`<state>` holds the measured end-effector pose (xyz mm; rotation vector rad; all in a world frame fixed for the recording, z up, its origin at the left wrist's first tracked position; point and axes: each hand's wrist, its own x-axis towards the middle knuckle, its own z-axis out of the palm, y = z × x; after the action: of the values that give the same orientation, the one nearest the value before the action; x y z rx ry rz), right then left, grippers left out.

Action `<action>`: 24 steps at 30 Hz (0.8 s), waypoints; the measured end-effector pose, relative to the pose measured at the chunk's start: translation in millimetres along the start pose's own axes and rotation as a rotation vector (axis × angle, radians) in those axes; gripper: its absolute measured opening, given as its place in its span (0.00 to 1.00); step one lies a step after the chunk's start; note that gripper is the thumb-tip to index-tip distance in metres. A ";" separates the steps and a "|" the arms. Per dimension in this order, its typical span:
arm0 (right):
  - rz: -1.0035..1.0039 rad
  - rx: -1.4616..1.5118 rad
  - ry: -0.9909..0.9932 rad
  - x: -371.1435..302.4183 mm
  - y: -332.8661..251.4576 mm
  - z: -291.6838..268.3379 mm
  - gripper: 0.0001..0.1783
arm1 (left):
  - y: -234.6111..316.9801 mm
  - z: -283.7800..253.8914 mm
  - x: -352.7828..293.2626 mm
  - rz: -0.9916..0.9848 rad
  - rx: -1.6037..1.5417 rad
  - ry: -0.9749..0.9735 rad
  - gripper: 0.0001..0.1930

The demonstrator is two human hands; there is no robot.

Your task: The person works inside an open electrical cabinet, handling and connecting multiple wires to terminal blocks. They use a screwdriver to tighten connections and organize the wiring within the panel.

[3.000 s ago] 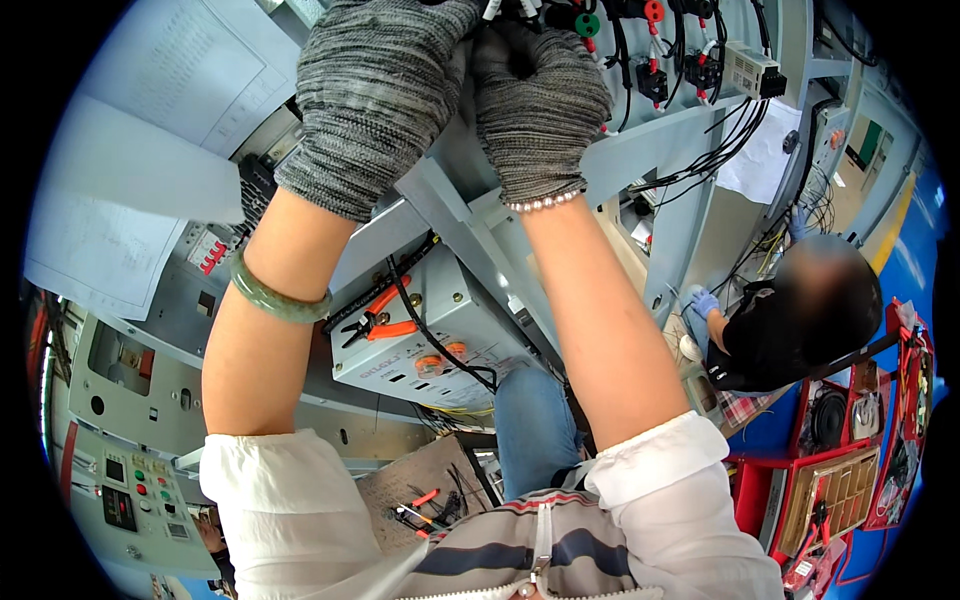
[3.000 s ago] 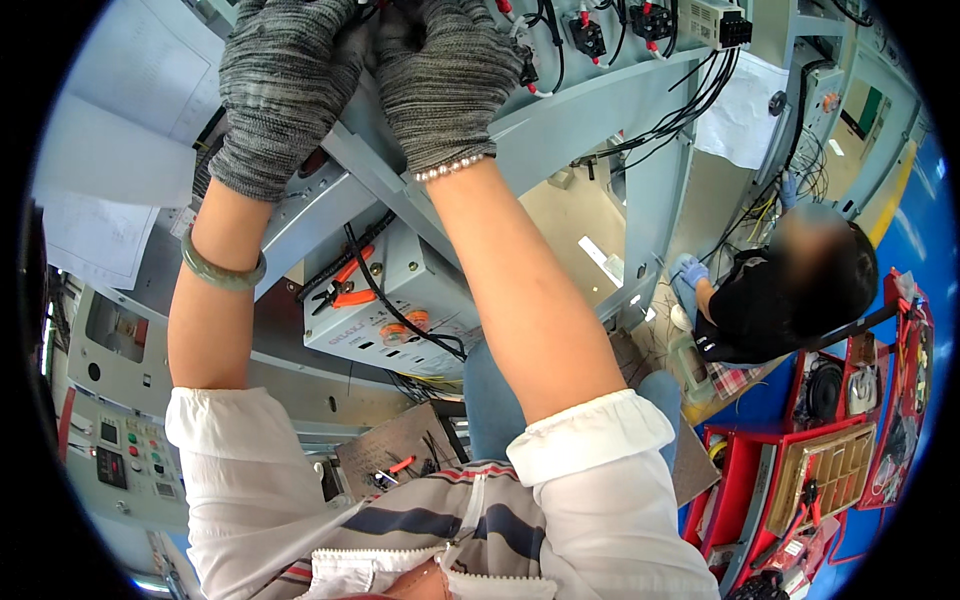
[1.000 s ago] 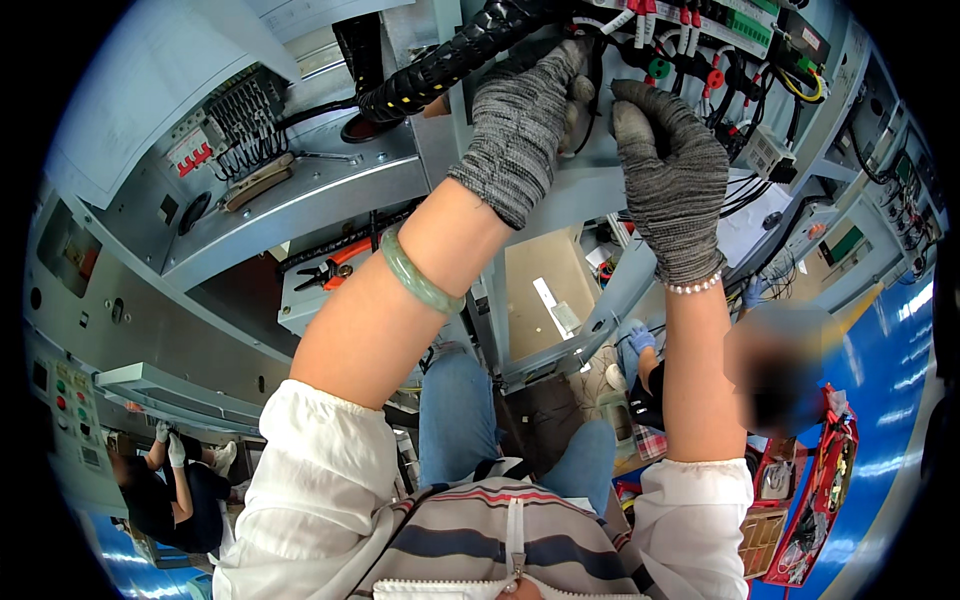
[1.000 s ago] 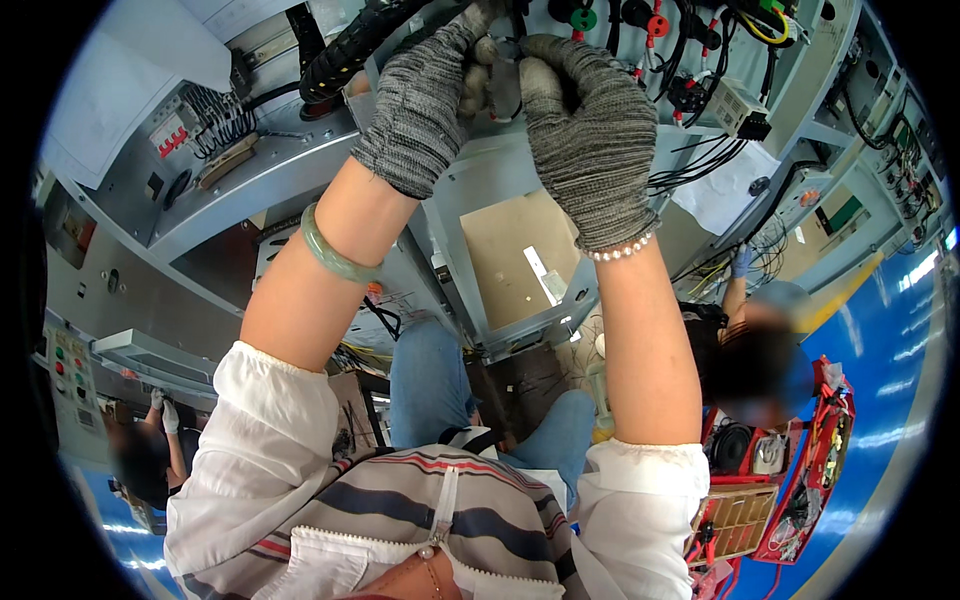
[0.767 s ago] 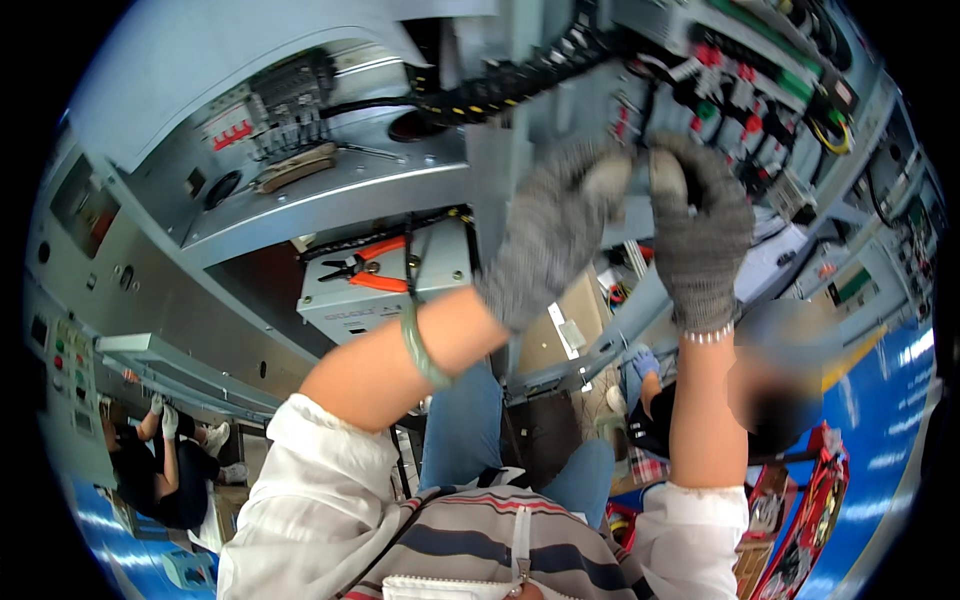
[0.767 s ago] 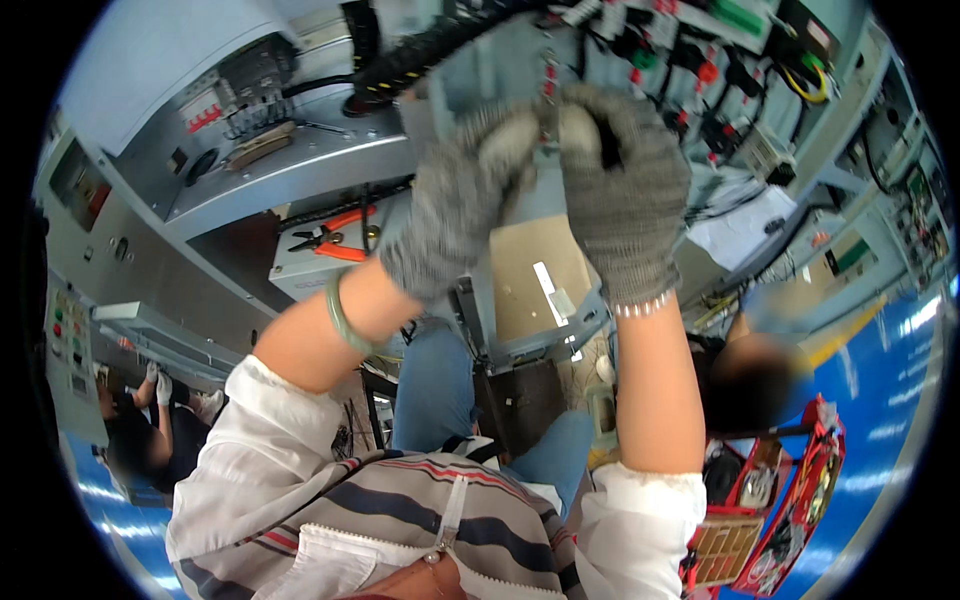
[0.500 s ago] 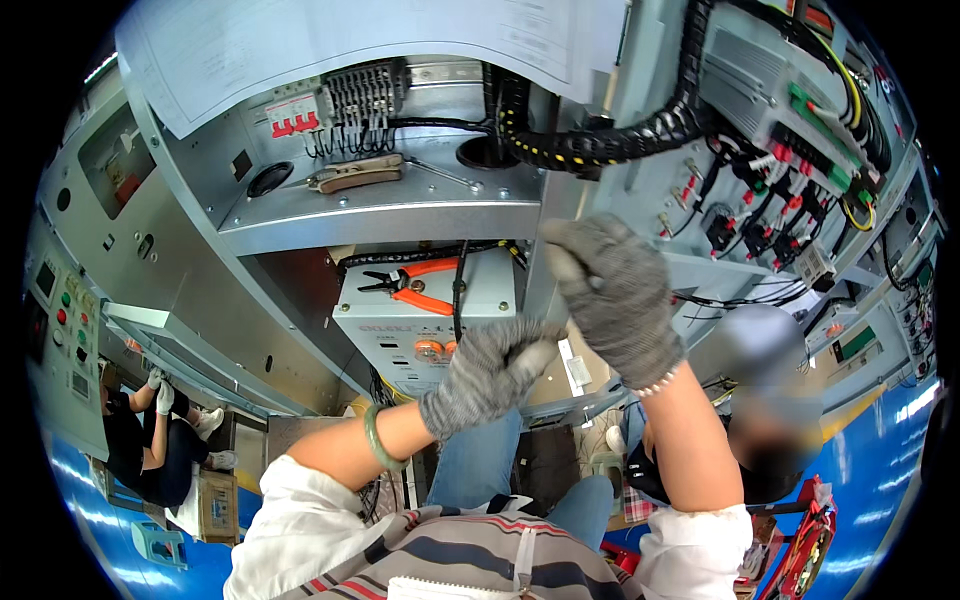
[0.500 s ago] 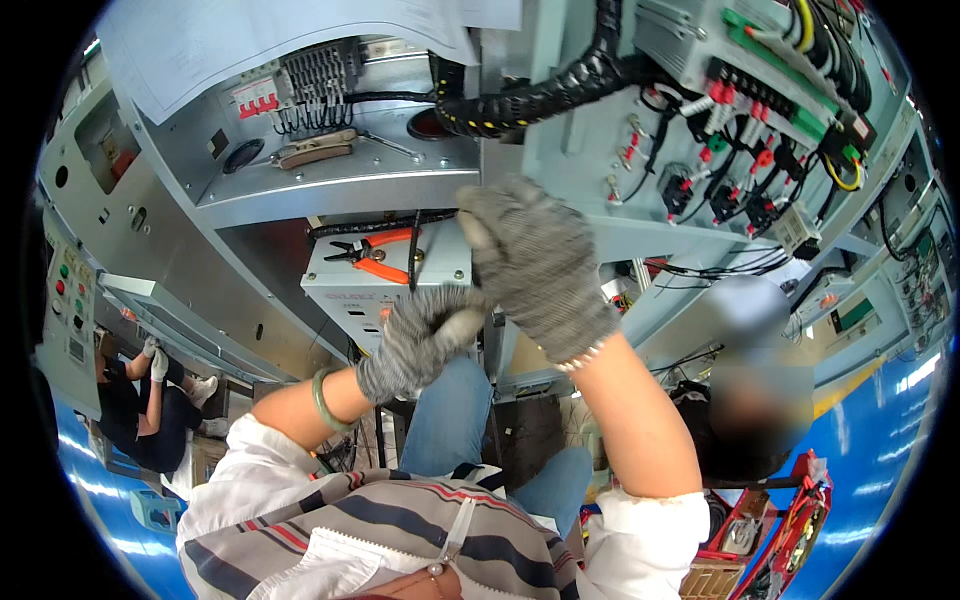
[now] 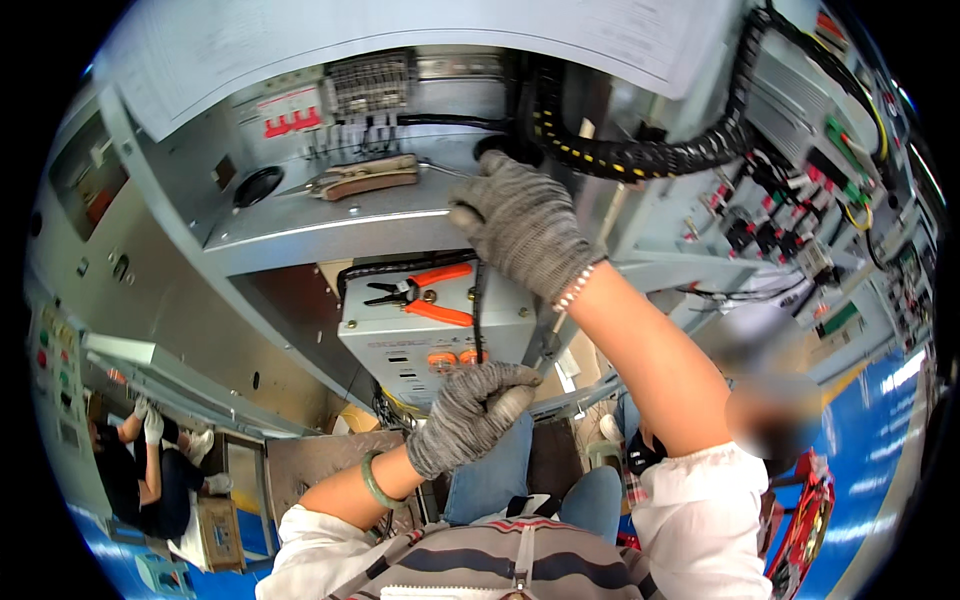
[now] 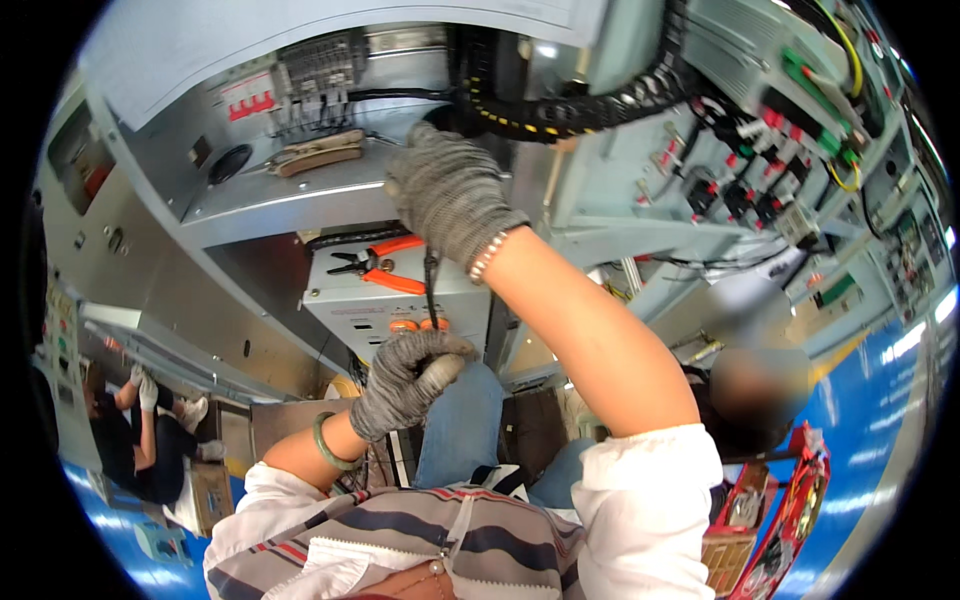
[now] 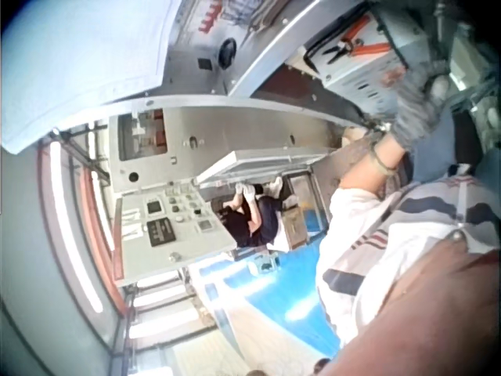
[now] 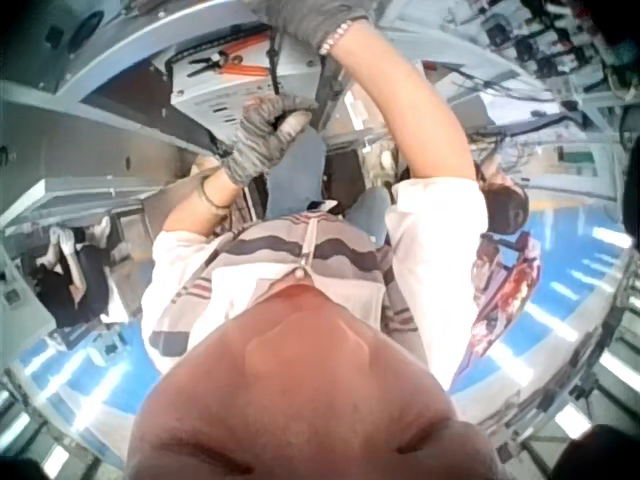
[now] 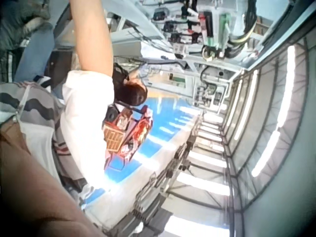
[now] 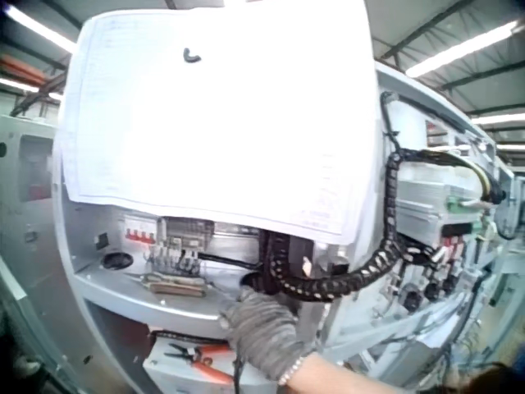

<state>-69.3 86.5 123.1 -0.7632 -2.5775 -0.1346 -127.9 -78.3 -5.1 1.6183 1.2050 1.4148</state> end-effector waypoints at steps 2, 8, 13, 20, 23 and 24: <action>-0.052 -0.047 0.015 1.8 -0.8 2.4 0.11 | 5.2 -0.8 3.1 0.022 0.001 -0.003 0.09; -0.095 0.231 0.380 -43.8 5.4 7.0 0.08 | 16.1 -2.2 26.3 0.028 -0.097 0.094 0.08; 0.154 0.466 0.613 -124.1 47.7 -28.1 0.13 | 32.9 -4.2 53.4 0.141 -0.061 0.162 0.08; 0.620 1.067 0.946 -134.7 106.0 -77.0 0.16 | 72.7 62.5 121.1 0.300 0.062 0.087 0.12; 0.637 1.347 1.011 -120.6 115.1 -80.3 0.13 | 75.3 81.8 154.0 0.409 0.023 0.088 0.14; 0.645 1.407 0.997 -116.4 127.0 -78.3 0.13 | 79.2 86.6 162.4 0.406 -0.008 0.092 0.14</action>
<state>116.6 119.2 137.5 -0.5990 -0.9318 1.0642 -28.4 52.5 109.6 1.8838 0.9503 1.7551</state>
